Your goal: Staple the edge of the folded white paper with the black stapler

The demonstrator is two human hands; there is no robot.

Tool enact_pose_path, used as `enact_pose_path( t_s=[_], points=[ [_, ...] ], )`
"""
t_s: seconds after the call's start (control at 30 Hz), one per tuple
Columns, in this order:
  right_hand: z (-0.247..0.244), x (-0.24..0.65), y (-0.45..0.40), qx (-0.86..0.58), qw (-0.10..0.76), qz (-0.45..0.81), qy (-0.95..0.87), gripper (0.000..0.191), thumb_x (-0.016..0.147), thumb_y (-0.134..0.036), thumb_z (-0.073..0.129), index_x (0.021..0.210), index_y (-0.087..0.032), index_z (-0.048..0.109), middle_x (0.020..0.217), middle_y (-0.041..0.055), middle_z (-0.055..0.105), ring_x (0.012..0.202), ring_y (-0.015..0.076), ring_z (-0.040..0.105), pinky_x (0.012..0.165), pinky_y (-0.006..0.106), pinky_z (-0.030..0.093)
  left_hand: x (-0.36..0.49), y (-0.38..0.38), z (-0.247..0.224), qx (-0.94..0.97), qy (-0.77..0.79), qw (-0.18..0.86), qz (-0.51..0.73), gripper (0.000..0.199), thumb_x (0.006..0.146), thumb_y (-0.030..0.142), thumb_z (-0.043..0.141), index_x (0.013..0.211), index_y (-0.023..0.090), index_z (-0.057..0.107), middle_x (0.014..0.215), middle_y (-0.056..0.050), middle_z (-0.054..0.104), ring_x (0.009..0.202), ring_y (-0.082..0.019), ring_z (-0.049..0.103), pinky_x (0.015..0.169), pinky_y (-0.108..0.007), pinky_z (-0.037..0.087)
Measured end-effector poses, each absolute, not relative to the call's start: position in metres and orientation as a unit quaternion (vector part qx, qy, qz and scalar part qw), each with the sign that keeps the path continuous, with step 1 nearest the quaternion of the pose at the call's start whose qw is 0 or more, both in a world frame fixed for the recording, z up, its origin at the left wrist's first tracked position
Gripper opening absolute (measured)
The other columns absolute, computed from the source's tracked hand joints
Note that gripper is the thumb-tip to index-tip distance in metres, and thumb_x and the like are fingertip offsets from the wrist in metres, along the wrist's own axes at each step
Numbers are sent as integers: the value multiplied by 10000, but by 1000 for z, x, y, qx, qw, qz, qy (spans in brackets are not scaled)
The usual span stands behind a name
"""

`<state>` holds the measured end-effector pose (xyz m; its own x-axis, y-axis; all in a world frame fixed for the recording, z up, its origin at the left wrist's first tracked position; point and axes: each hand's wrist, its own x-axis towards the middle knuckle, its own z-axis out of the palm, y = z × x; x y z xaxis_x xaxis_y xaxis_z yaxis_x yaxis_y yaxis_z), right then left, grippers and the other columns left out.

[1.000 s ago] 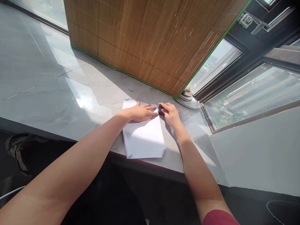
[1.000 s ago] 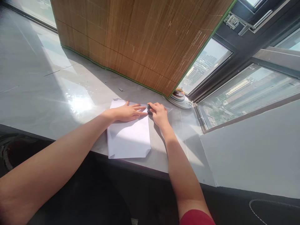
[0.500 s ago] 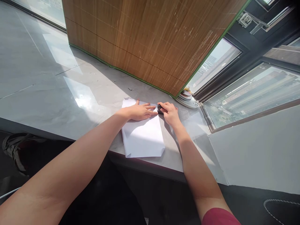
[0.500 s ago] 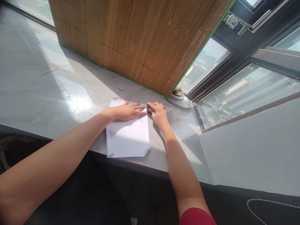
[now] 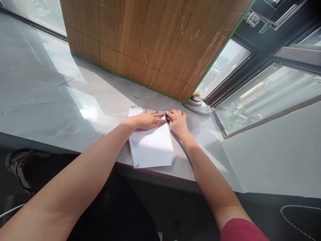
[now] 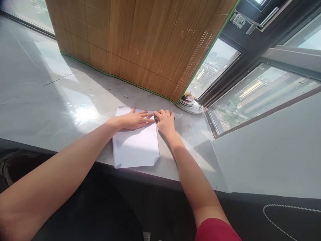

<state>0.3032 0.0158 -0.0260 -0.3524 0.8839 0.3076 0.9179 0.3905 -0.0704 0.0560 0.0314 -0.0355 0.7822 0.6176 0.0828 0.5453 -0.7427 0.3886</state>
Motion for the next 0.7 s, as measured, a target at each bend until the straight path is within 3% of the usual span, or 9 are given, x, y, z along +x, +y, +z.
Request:
enact_pose_path(
  t_s=[0.2,0.43,0.6,0.7],
  points=[
    [-30,332,29,-603,302,-8,-738,564,954,-180,497,1484,-256,673,1316,128,716,1211,333,617,1089,503,494,54,34,-35,930,319,161,84,519,1158,465,349,1648,454,522,1824,31,324,1709,-319,225,1355,-678,-14],
    [-35,360,41,-683,324,-5,-654,584,863,-244,677,1447,-245,689,1367,126,743,1279,350,648,1140,544,504,53,37,-34,925,320,189,80,497,1176,447,328,1597,442,591,1800,43,373,1710,-290,234,1363,-667,-33],
    [-31,358,32,-772,278,16,-572,322,835,-279,774,1150,-214,769,1140,172,794,1120,389,709,969,524,561,54,27,-31,923,309,204,106,484,1182,369,324,1520,453,659,1750,45,470,1699,-252,275,1374,-652,24],
    [-27,355,27,-765,304,27,-567,209,833,-268,779,1037,-222,765,1068,152,801,1080,370,722,929,475,557,50,22,-25,914,327,188,152,428,1150,372,448,1513,432,666,1747,18,479,1691,-279,281,1370,-659,61]
  ],
)
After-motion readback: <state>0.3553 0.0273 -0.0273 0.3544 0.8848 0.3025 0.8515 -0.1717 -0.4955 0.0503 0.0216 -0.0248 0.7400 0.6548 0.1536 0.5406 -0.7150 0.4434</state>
